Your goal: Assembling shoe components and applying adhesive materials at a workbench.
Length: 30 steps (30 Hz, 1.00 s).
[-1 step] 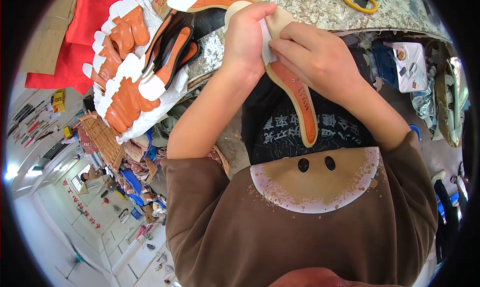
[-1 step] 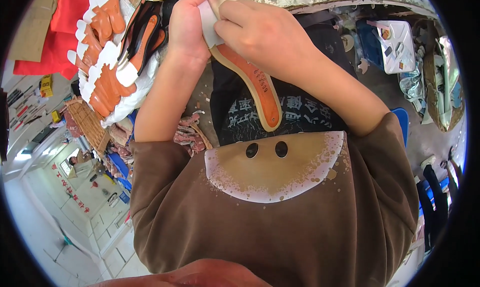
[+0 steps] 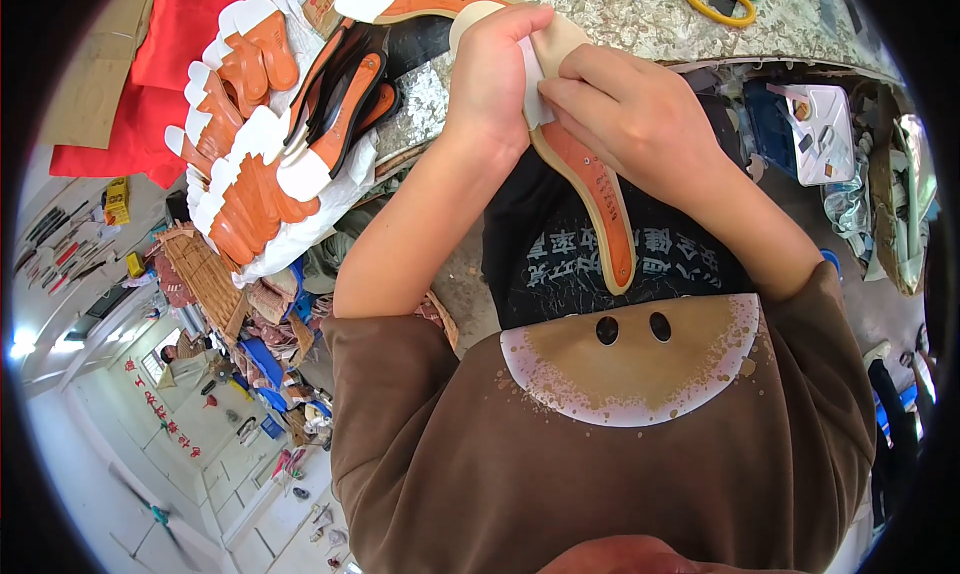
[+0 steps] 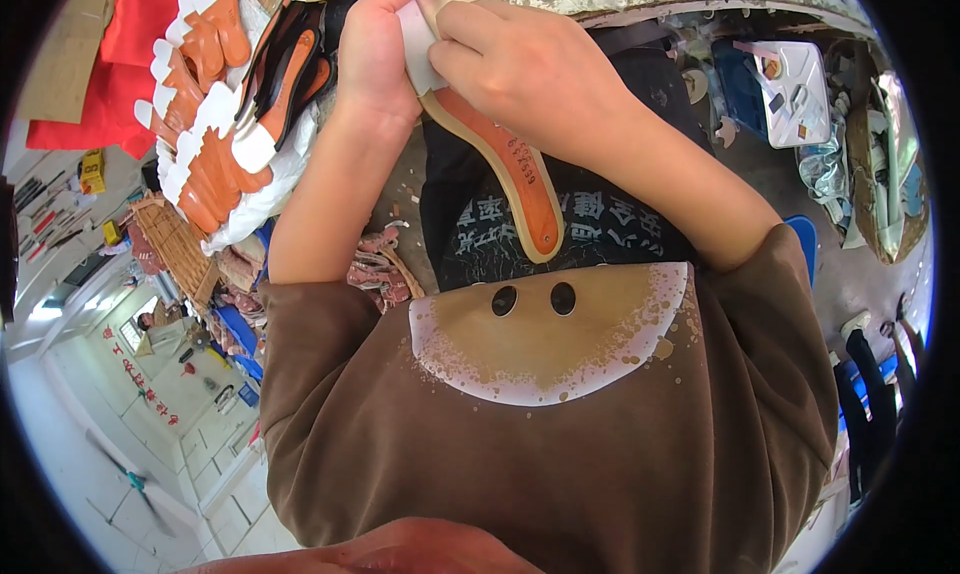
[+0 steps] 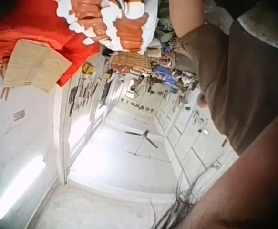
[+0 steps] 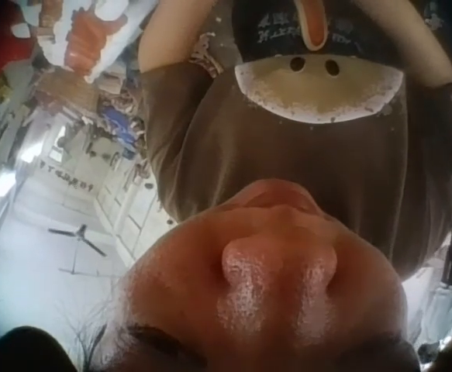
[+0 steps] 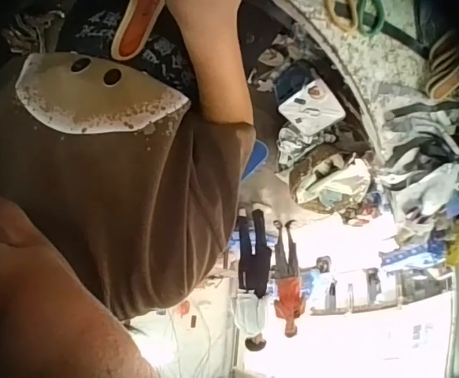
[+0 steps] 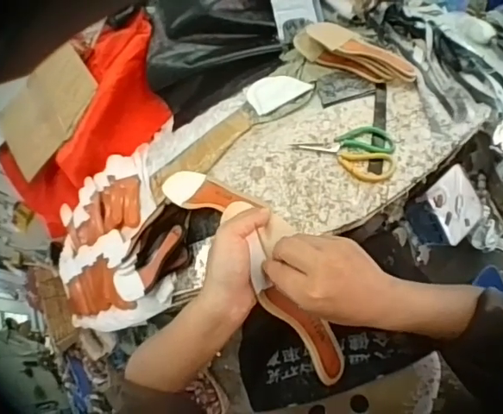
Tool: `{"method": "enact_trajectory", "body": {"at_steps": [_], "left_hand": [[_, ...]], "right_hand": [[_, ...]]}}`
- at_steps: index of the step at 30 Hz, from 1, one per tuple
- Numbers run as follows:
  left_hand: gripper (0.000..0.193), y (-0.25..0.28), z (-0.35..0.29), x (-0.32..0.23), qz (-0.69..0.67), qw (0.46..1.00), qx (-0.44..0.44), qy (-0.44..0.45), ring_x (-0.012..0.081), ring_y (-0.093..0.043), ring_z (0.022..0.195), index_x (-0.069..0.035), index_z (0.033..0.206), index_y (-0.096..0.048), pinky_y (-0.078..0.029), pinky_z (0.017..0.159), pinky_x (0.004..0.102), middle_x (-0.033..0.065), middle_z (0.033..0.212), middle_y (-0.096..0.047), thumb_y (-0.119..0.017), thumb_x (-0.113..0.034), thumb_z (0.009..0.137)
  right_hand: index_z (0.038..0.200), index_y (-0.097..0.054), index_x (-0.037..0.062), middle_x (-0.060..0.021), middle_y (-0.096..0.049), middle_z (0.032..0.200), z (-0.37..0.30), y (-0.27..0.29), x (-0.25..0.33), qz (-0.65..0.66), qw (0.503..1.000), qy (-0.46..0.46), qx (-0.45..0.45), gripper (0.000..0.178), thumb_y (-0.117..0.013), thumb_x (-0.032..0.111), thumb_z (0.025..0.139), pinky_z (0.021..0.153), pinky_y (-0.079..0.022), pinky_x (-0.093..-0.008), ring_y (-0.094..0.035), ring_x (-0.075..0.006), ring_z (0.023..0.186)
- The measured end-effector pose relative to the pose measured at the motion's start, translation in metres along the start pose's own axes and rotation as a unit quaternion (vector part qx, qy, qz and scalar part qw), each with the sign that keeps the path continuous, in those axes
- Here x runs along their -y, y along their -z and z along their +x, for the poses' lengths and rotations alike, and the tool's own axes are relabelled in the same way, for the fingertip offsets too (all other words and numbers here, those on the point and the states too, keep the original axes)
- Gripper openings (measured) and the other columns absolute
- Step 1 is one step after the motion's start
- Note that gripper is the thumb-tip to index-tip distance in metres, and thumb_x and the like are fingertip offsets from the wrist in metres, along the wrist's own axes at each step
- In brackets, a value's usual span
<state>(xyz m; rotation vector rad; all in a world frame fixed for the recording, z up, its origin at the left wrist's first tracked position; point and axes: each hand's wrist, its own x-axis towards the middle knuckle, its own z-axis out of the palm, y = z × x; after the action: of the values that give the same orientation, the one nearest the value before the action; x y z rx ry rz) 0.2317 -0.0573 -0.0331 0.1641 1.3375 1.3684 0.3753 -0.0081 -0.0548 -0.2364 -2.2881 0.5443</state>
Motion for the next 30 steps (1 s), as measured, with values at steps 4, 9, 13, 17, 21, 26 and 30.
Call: {"method": "enact_trajectory", "body": {"at_steps": [4,9,13,17,21,26,30], "left_hand": [[0.017,0.001,0.003,0.002,-0.01,1.0,0.006,-0.011,0.0187,-0.063,0.083,-0.005,0.095,-0.06,-0.05,0.074,0.0332,0.0075,0.09,-0.064,-0.055,-0.02,0.089],[0.018,0.003,0.007,0.006,-0.011,1.0,0.005,-0.021,0.0191,-0.064,0.081,-0.005,0.093,-0.06,-0.05,0.072,0.0326,0.0077,0.088,-0.064,-0.055,-0.022,0.089],[0.018,0.01,0.008,0.006,-0.007,1.0,0.005,0.003,0.019,-0.064,0.08,-0.005,0.093,-0.06,-0.05,0.072,0.0328,0.0075,0.087,-0.065,-0.055,-0.021,0.089],[0.018,0.006,0.008,0.002,-0.002,1.0,0.009,-0.008,0.0193,-0.065,0.08,-0.005,0.094,-0.06,-0.051,0.072,0.0331,0.0078,0.087,-0.065,-0.055,-0.021,0.089],[0.019,0.01,0.012,0.003,0.001,1.0,-0.014,-0.027,0.0209,-0.066,0.081,-0.004,0.096,-0.06,-0.053,0.076,0.0344,0.0088,0.088,-0.066,-0.057,-0.021,0.089],[0.017,0.034,0.015,0.005,-0.069,0.997,0.02,-0.02,0.0229,-0.068,0.082,-0.002,0.097,-0.06,-0.056,0.079,0.0367,0.0103,0.09,-0.067,-0.056,-0.017,0.09],[0.015,0.034,0.007,-0.002,-0.128,0.989,0.069,-0.03,0.0233,-0.068,0.084,-0.002,0.098,-0.061,-0.056,0.081,0.0375,0.0106,0.092,-0.067,-0.055,-0.014,0.091]], "right_hand": [[0.073,-0.053,0.0057,-0.0058,-0.049,0.076,0.004,0.002,0.001,-0.021,1.0,0.017,0.016,0.014,-0.066,0.01,0.07,0.055,-0.051,-0.0327,-0.06,-0.0215,0.07],[0.071,-0.053,0.0059,-0.0054,-0.05,0.075,0.008,0.0,0.005,-0.047,0.998,0.025,0.028,0.017,-0.068,0.013,0.068,0.054,-0.051,-0.0325,-0.06,-0.0209,0.068],[0.071,-0.054,0.0056,-0.0051,-0.051,0.076,0.01,-0.005,-0.001,-0.031,0.998,0.047,0.027,0.016,-0.068,0.013,0.07,0.054,-0.051,-0.0317,-0.062,-0.0203,0.068],[0.073,-0.056,0.0038,-0.005,-0.054,0.077,0.004,0.0,-0.008,0.065,0.997,0.026,0.027,0.013,-0.068,0.008,0.07,0.054,-0.05,-0.0314,-0.061,-0.0212,0.067],[0.075,-0.059,0.0023,-0.0035,-0.055,0.077,-0.014,0.025,-0.011,0.232,0.967,-0.057,0.093,0.011,-0.069,0.004,0.071,0.054,-0.048,-0.0293,-0.059,-0.0178,0.064],[0.08,-0.064,0.0013,-0.0033,-0.057,0.081,-0.056,0.067,-0.036,0.358,0.893,-0.254,0.093,0.006,-0.069,0.005,0.078,0.064,-0.046,-0.0235,-0.056,-0.0107,0.072],[0.084,-0.067,0.0013,-0.004,-0.062,0.085,-0.104,0.082,-0.055,0.323,0.848,-0.414,0.071,0.007,-0.071,0.007,0.081,0.067,-0.047,-0.0249,-0.059,-0.0103,0.077]]}}
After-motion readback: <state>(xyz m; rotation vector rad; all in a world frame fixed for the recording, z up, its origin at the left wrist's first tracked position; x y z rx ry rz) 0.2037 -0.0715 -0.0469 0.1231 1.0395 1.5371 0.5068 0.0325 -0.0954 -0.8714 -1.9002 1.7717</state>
